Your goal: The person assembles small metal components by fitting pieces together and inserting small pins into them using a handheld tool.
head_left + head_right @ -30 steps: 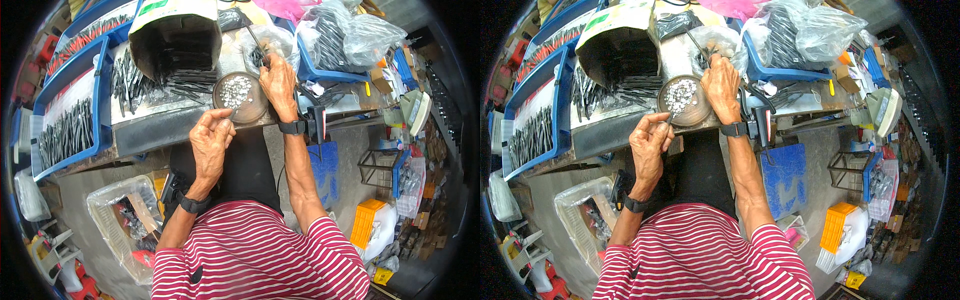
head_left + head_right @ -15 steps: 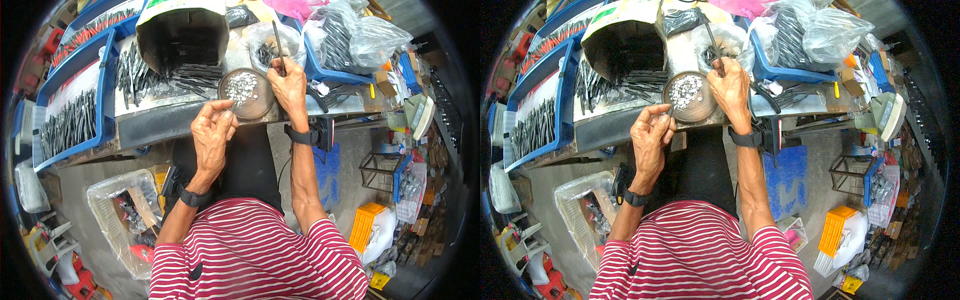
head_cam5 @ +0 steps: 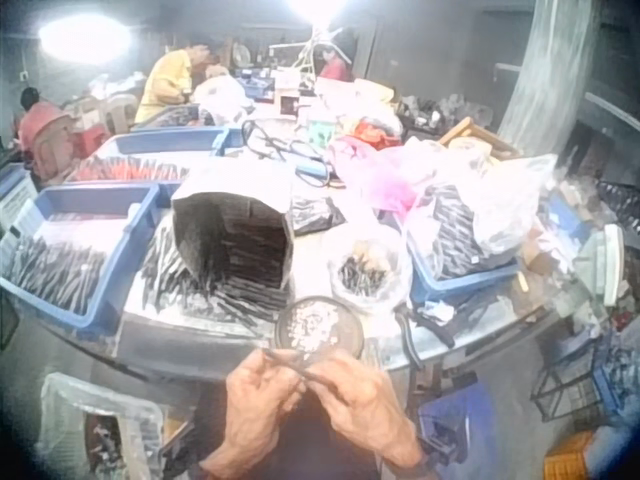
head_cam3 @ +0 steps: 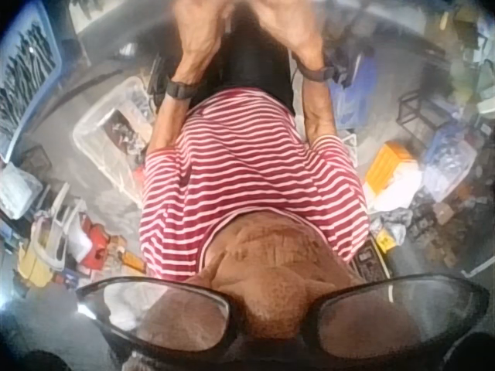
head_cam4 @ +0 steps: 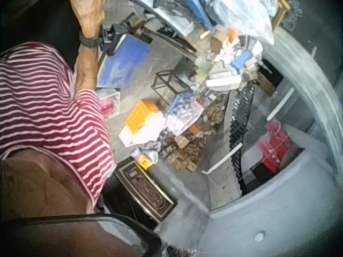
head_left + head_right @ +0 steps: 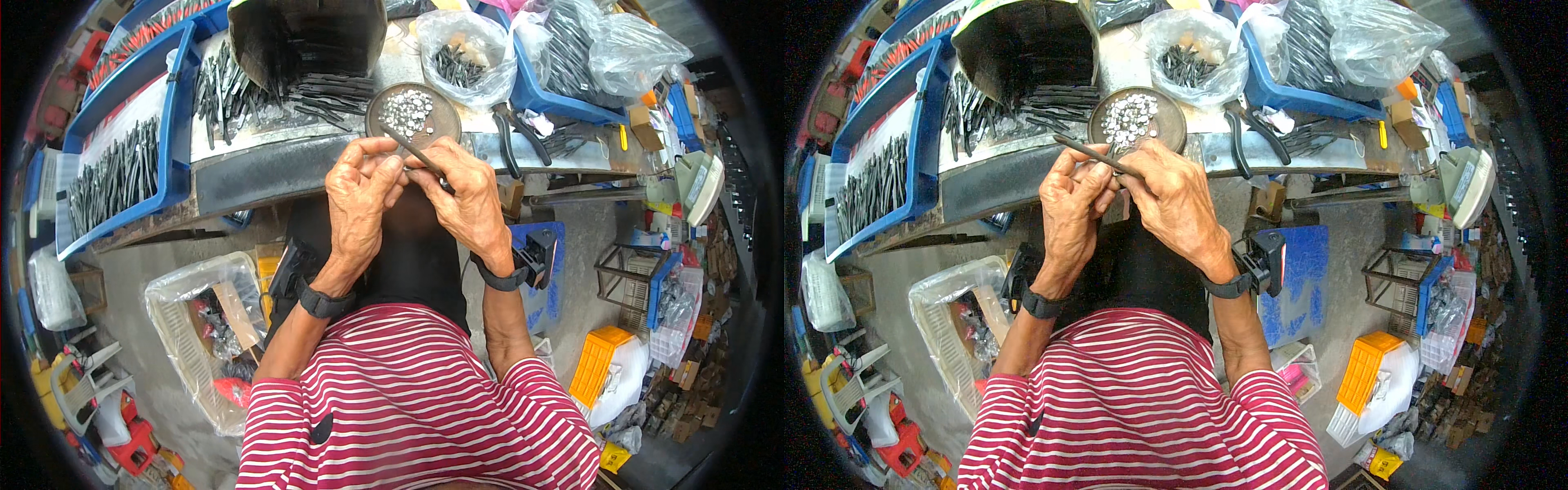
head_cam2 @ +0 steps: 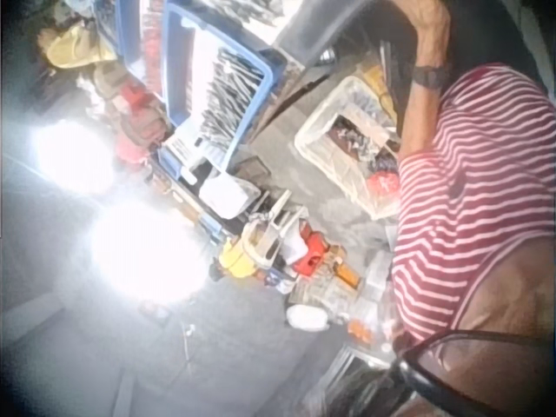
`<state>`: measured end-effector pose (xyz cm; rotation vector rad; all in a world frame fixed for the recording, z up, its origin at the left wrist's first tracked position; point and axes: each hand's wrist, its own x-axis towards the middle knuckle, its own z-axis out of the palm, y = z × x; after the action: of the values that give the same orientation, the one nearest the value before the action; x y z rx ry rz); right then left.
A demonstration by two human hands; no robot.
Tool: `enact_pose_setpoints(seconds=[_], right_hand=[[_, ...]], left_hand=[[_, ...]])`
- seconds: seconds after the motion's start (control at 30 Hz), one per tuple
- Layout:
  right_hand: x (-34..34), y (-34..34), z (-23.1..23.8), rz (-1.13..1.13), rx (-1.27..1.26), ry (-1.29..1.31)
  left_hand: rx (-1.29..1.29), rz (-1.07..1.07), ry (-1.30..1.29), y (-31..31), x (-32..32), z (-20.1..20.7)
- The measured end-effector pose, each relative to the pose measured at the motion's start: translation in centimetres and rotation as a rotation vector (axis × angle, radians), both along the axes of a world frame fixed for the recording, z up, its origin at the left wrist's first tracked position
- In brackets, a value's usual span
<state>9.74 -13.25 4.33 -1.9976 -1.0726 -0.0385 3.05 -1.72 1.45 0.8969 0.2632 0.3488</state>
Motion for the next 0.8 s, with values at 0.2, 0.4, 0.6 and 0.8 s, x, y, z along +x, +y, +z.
enact_pose_setpoints(seconds=[0.2, 0.4, 0.6, 0.8], right_hand=[[-1.2, -0.4, -0.2, -0.091, 0.172, 0.453], [-2.0, -0.2, -1.6, -0.066, 0.743, 1.058], [-2.2, -0.3, -1.7, -0.136, 0.739, 0.968], [-1.2, -0.6, -1.5, -0.178, 0.811, 0.903]], left_hand=[[0.028, -0.02, -0.034, -0.2, -0.3, -0.4], [-0.001, -0.041, -0.057, -0.8, -0.5, -0.4], [0.055, -0.055, -0.054, -1.1, -0.9, -0.8], [0.136, -0.076, -0.015, -1.5, -1.4, -0.3]])
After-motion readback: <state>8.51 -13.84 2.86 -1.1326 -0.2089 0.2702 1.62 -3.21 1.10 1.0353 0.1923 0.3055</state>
